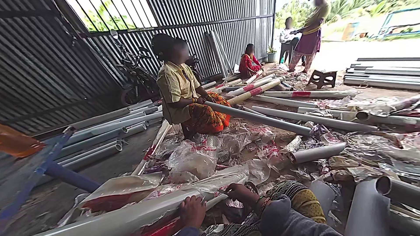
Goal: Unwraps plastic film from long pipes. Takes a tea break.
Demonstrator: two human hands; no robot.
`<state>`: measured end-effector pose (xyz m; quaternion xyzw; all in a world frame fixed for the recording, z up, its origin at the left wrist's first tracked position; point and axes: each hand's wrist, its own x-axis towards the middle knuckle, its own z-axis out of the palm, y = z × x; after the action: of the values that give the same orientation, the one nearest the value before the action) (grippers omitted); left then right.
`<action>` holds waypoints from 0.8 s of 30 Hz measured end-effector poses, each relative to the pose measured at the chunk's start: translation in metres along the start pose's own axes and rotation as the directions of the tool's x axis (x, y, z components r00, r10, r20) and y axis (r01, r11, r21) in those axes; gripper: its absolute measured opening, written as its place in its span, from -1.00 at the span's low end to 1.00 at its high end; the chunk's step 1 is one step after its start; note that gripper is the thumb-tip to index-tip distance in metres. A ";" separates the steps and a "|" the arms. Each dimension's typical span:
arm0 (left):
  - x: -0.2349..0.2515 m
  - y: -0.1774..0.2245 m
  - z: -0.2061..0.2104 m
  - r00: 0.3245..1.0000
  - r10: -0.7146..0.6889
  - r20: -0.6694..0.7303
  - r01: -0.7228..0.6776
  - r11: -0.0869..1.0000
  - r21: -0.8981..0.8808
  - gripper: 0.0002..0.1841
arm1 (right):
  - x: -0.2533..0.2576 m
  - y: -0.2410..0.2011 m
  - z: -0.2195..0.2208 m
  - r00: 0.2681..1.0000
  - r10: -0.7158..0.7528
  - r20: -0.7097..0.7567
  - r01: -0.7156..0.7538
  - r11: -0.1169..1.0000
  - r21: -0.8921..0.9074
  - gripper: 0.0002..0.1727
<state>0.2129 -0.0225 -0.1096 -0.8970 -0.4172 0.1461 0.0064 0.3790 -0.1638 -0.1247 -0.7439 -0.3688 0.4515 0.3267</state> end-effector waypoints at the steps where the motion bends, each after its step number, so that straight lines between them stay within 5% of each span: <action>1: 0.000 0.000 0.000 1.000 -0.001 0.000 0.001 1.000 0.001 -0.53 | -0.001 -0.001 0.000 1.000 0.003 0.000 -0.003 1.000 -0.005 -0.59; 24: -0.001 0.000 -0.001 1.000 0.008 -0.006 -0.008 1.000 -0.010 -0.53 | -0.002 -0.002 0.001 1.000 0.002 0.009 -0.002 0.999 -0.041 -0.60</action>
<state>0.2131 -0.0234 -0.1080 -0.8991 -0.4144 0.1412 0.0024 0.3772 -0.1640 -0.1227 -0.7486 -0.3787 0.4478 0.3093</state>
